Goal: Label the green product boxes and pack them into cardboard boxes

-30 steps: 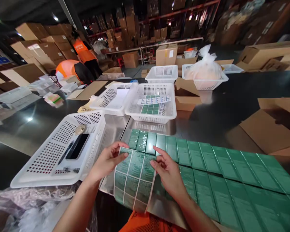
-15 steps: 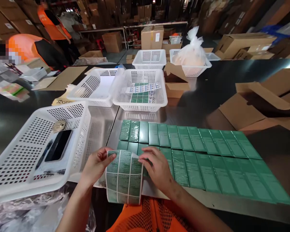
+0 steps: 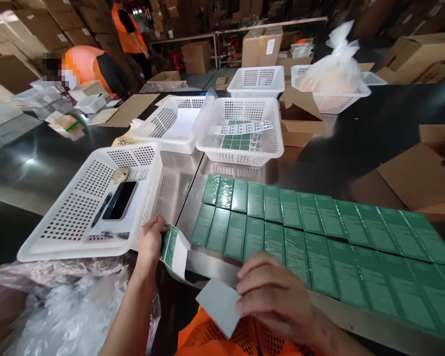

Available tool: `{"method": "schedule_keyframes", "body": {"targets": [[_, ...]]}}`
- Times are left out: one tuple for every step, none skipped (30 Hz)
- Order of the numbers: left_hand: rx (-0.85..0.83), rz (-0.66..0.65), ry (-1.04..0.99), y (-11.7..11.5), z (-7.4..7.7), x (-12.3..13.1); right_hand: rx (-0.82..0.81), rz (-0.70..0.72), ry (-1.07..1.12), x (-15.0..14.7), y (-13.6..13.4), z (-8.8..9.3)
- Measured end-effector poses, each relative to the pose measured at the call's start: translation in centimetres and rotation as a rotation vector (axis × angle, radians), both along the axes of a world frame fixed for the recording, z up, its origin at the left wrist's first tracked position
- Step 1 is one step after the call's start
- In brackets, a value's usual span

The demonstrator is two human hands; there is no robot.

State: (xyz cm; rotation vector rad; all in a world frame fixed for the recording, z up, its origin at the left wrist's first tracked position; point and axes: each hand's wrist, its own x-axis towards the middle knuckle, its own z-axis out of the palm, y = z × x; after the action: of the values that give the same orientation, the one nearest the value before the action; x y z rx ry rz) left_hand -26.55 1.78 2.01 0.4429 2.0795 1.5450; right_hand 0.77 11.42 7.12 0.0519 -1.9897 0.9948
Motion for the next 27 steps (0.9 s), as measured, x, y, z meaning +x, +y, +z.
{"method": "schedule_keyframes", "body": {"targets": [[0.006,0.010,0.022,-0.5,-0.2,-0.2,-0.103,-0.027,0.000,0.0,0.7,0.4],[0.008,-0.001,0.042,-1.1,-0.4,-0.3,-0.204,-0.084,-0.037,-0.3,1.6,0.6],[0.003,-0.030,0.058,-1.6,-0.5,-0.2,-0.306,-0.154,-0.116,-0.7,2.6,0.6],[-0.010,-0.075,0.067,-2.0,-0.5,0.1,-0.412,-0.218,-0.221,-1.4,3.6,0.3],[-0.030,-0.133,0.067,-2.3,-0.5,0.5,-0.515,-0.259,-0.329,-2.3,4.6,-0.1],[-0.055,-0.198,0.059,-2.5,-0.3,1.0,-0.604,-0.270,-0.430,-3.2,5.5,-0.7],[-0.080,-0.263,0.043,-2.7,-0.2,1.5,-0.676,-0.251,-0.515,-4.3,6.2,-1.4],[-0.106,-0.329,0.026,-2.8,0.0,2.0,-0.729,-0.211,-0.575,-5.4,6.8,-2.0],[-0.132,-0.392,0.017,-2.8,0.2,2.3,-0.765,-0.162,-0.614,-6.4,7.2,-2.7],[-0.156,-0.447,0.014,-2.8,0.4,2.6,-0.785,-0.120,-0.644,-7.4,7.5,-3.2],[-0.176,-0.492,0.018,-2.8,0.5,2.8,-0.796,-0.088,-0.672,-8.4,7.7,-3.7],[-0.192,-0.530,0.028,-2.7,0.5,2.8,-0.807,-0.064,-0.695,-9.2,7.7,-4.1],[-0.205,-0.560,0.041,-2.6,0.5,2.8,-0.820,-0.042,-0.717,-9.9,7.7,-4.4],[-0.213,-0.586,0.050,-2.4,0.4,2.7,-0.830,-0.024,-0.738,-10.4,7.7,-4.6],[-0.215,-0.604,0.053,-2.3,0.2,2.6,-0.837,-0.013,-0.755,-10.9,7.6,-4.8],[-0.217,-0.619,0.055,-2.1,-0.1,2.5,-0.838,-0.009,-0.767,-11.3,7.5,-5.0],[-0.222,-0.628,0.057,-1.9,-0.4,2.4,-0.829,-0.009,-0.773,-11.5,7.5,-5.2],[-0.228,-0.632,0.057,-1.8,-0.8,2.4,-0.809,-0.015,-0.775,-11.7,7.4,-5.5],[-0.234,-0.632,0.057,-1.7,-1.1,2.4,-0.778,-0.025,-0.772,-11.8,7.4,-5.7],[-0.240,-0.629,0.062,-1.5,-1.3,2.5,-0.740,-0.042,-0.767,-11.9,7.3,-5.9],[-0.247,-0.627,0.072,-1.4,-1.6,2.5,-0.696,-0.063,-0.765,-11.9,7.3,-6.1],[-0.253,-0.627,0.087,-1.4,-1.8,2.6,-0.653,-0.086,-0.767,-11.9,7.2,-6.3],[-0.259,-0.627,0.106,-1.3,-1.9,2.7,-0.608,-0.116,-0.772,-11.9,7.1,-6.4],[-0.266,-0.628,0.123,-1.2,-2.0,2.7,-0.560,-0.151,-0.777,-11.9,7.0,-6.5],[-0.275,-0.627,0.133,-1.2,-2.0,2.8,-0.510,-0.186,-0.780,-11.9,7.0,-6.5],[-0.284,-0.625,0.133,-1.1,-2.0,2.8,-0.464,-0.220,-0.777,-11.9,7.0,-6.5],[-0.291,-0.619,0.124,-1.1,-1.9,2.8,-0.435,-0.246,-0.771,-11.9,7.0,-6.4]]}}
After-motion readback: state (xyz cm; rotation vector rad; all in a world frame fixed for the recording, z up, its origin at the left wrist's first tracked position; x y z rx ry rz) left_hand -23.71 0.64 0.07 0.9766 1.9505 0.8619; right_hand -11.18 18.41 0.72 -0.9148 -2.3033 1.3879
